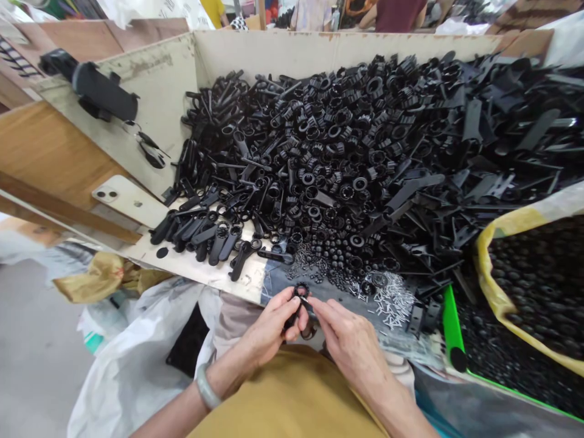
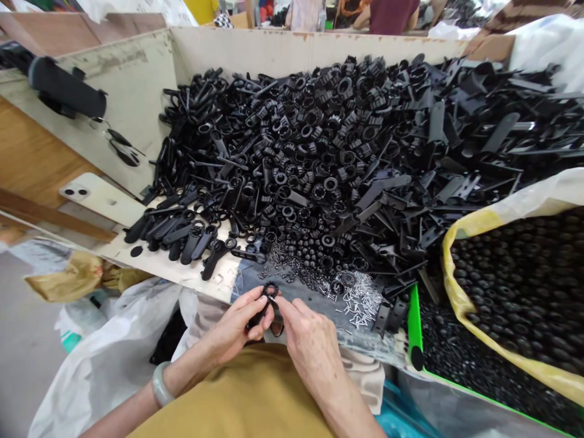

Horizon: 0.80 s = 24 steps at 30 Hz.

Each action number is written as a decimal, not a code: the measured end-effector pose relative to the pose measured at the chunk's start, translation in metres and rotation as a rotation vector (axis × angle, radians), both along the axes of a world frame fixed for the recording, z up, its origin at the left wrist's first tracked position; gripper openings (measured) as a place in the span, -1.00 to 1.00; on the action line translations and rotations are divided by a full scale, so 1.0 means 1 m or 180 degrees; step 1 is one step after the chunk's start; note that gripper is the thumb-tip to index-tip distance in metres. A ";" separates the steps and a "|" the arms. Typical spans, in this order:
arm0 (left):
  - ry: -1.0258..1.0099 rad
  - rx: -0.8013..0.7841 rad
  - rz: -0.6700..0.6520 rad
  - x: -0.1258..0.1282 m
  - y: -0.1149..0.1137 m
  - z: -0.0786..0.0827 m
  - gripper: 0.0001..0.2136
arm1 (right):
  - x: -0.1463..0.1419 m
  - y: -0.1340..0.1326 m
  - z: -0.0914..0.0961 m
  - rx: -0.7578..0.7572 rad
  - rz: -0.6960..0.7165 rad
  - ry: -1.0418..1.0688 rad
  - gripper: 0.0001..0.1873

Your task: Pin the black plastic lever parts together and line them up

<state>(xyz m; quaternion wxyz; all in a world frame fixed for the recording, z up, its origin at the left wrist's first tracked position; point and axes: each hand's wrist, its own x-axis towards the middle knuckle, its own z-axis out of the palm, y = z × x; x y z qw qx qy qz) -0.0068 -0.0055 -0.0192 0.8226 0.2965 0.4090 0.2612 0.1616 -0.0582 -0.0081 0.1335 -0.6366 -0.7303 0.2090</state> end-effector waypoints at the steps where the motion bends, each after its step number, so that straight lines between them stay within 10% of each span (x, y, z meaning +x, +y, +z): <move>1: -0.0030 -0.0015 0.0015 0.000 0.000 0.000 -0.63 | 0.000 0.001 0.001 -0.0010 -0.0004 0.0001 -0.58; 24: 0.0188 0.0341 -0.0139 0.001 -0.004 -0.009 -0.72 | 0.009 0.003 0.001 0.0050 0.0193 -0.0215 -0.54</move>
